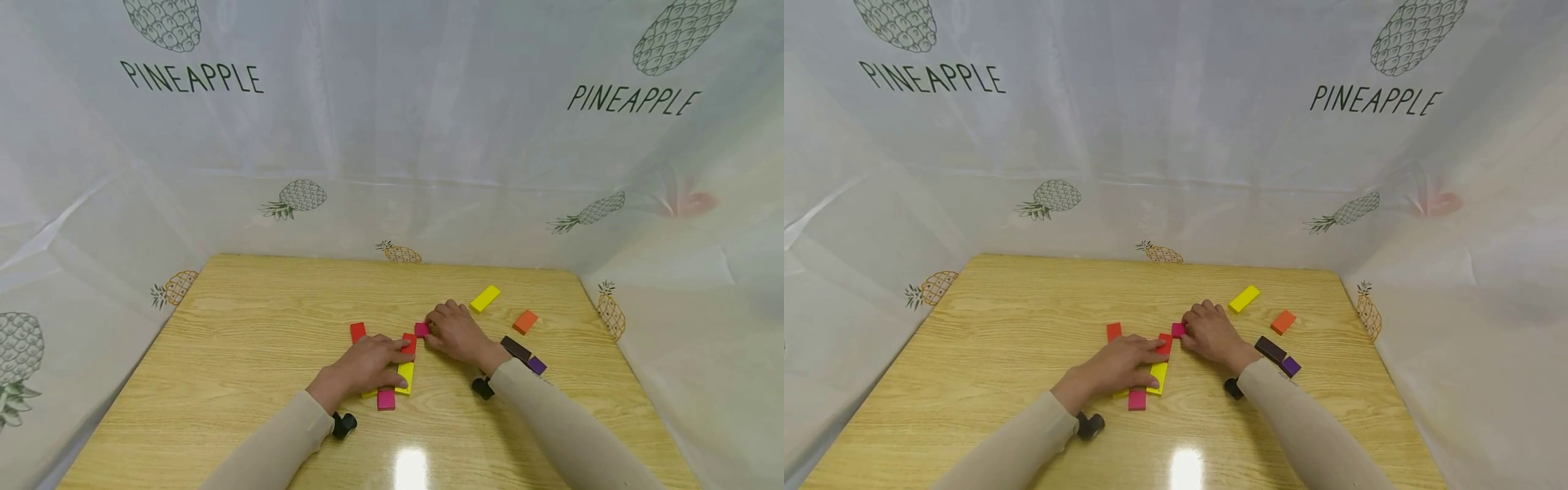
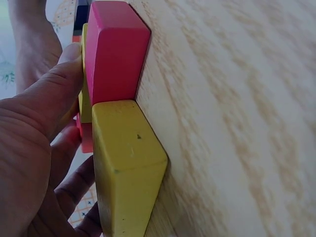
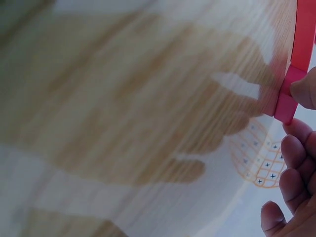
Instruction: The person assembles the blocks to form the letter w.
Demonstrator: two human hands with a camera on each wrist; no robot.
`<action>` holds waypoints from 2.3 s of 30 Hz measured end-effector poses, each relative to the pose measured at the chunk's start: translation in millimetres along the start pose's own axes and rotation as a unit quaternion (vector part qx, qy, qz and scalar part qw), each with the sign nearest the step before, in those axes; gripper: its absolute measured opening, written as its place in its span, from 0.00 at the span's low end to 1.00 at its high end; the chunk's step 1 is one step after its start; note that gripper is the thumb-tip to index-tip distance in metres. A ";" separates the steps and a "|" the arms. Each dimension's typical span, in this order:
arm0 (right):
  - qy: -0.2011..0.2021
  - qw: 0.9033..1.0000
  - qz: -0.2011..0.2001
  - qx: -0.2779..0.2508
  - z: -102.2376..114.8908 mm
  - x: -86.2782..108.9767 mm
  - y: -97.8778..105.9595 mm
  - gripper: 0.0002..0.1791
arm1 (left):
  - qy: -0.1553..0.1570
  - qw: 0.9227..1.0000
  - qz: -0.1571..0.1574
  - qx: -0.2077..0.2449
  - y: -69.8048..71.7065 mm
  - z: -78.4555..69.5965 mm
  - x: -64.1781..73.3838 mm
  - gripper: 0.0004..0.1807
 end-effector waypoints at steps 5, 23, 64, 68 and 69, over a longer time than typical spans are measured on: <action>-0.001 1.000 0.005 -0.004 -0.4 0.1 1.0 0.14 | 0.002 1.000 0.002 0.001 0.5 -0.7 -0.1 0.32; -0.029 0.999 0.013 -0.043 -9.0 4.5 6.8 0.20 | 0.001 1.000 0.003 0.004 0.5 -0.7 0.7 0.33; -0.065 0.996 -0.041 0.052 -58.9 136.2 26.3 0.15 | -0.004 1.000 0.005 0.017 2.9 -1.6 0.6 0.33; -0.120 0.990 -0.025 0.063 -47.2 130.4 29.2 0.21 | -0.003 1.000 0.005 0.015 2.9 -2.6 0.1 0.33; -0.128 0.990 -0.018 0.061 -44.2 129.1 29.5 0.23 | -0.003 1.000 0.005 0.015 2.9 -2.7 -0.1 0.32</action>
Point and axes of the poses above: each hand's wrist, its own x-axis away from the middle knuckle, its own y-axis out of the back of the hand, z = x × y, the point moved 3 cm from there along -x, towards the middle knuckle, and after that the axes turned 8 degrees about x, right-handed, at the moved point
